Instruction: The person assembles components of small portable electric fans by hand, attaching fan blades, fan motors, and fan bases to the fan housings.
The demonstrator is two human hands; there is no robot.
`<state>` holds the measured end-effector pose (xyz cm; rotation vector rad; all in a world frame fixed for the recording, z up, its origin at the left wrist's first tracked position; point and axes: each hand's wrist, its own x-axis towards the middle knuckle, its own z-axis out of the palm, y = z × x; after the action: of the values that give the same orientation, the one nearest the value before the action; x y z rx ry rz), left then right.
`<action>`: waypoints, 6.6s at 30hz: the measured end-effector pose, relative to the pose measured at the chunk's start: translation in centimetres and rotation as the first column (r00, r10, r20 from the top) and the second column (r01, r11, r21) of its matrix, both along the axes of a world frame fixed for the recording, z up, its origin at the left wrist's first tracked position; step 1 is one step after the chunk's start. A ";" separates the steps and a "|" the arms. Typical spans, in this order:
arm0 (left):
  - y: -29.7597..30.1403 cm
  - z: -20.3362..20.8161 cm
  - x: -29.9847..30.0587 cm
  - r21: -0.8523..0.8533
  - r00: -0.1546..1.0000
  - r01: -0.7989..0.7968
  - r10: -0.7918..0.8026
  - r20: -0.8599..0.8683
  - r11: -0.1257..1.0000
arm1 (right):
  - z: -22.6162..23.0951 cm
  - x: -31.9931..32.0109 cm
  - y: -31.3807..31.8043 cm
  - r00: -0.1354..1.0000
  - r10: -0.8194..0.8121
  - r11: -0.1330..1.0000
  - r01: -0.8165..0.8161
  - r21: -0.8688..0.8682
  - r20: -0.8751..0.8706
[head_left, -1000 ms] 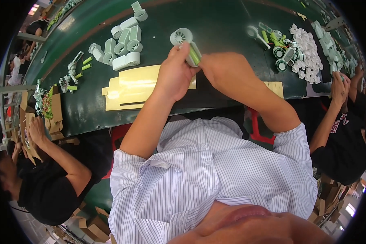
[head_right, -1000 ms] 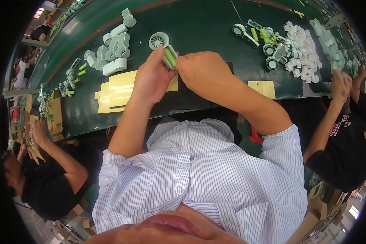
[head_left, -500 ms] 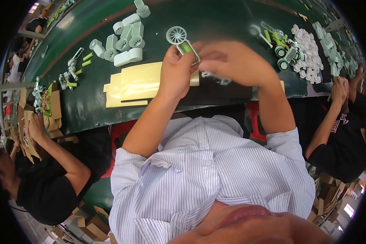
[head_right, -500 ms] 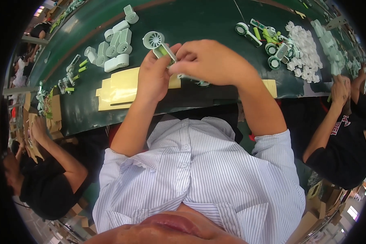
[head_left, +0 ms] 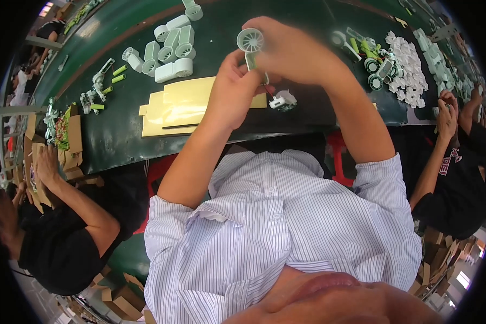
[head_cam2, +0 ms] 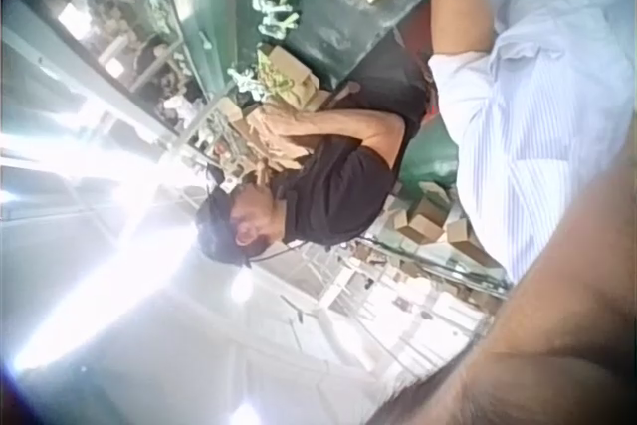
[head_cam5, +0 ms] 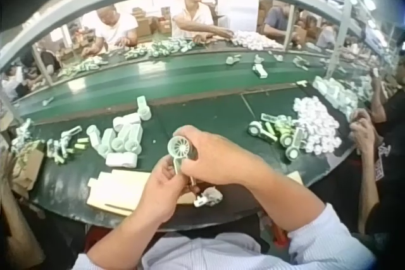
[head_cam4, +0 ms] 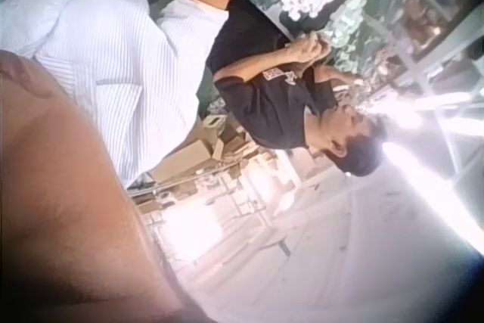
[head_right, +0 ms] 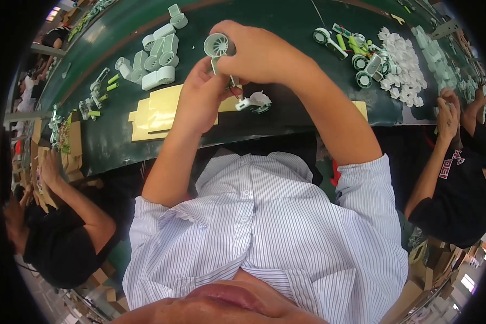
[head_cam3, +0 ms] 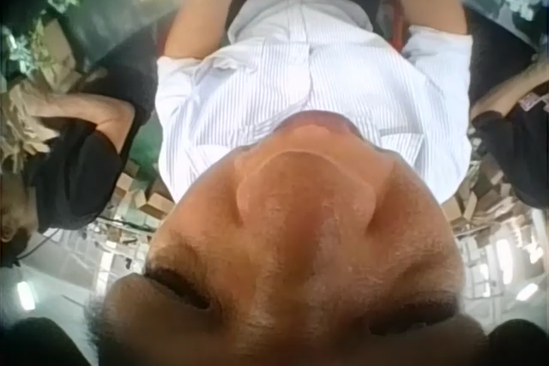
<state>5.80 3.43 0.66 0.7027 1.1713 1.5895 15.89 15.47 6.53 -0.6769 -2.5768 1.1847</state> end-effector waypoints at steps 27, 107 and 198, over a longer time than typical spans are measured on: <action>-2.2 -2.3 -3.0 0.047 0.957 -0.013 -0.001 0.290 0.999 | -1.4 -1.9 0.3 0.991 0.050 0.966 -0.079 -0.245 -0.124; -6.3 -3.3 -3.9 -0.348 0.988 -0.142 0.157 0.015 0.927 | -4.7 -3.4 -1.2 0.925 0.367 0.817 -0.372 0.442 0.099; -2.4 -1.0 -1.4 0.141 0.950 -0.065 0.104 -0.294 0.988 | -6.2 4.6 -0.1 0.886 -0.063 0.892 -0.156 -0.424 -0.459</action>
<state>4.45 1.02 -0.31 1.0196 1.3407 1.6823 20.53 15.36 0.37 -0.3429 -1.9419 1.7448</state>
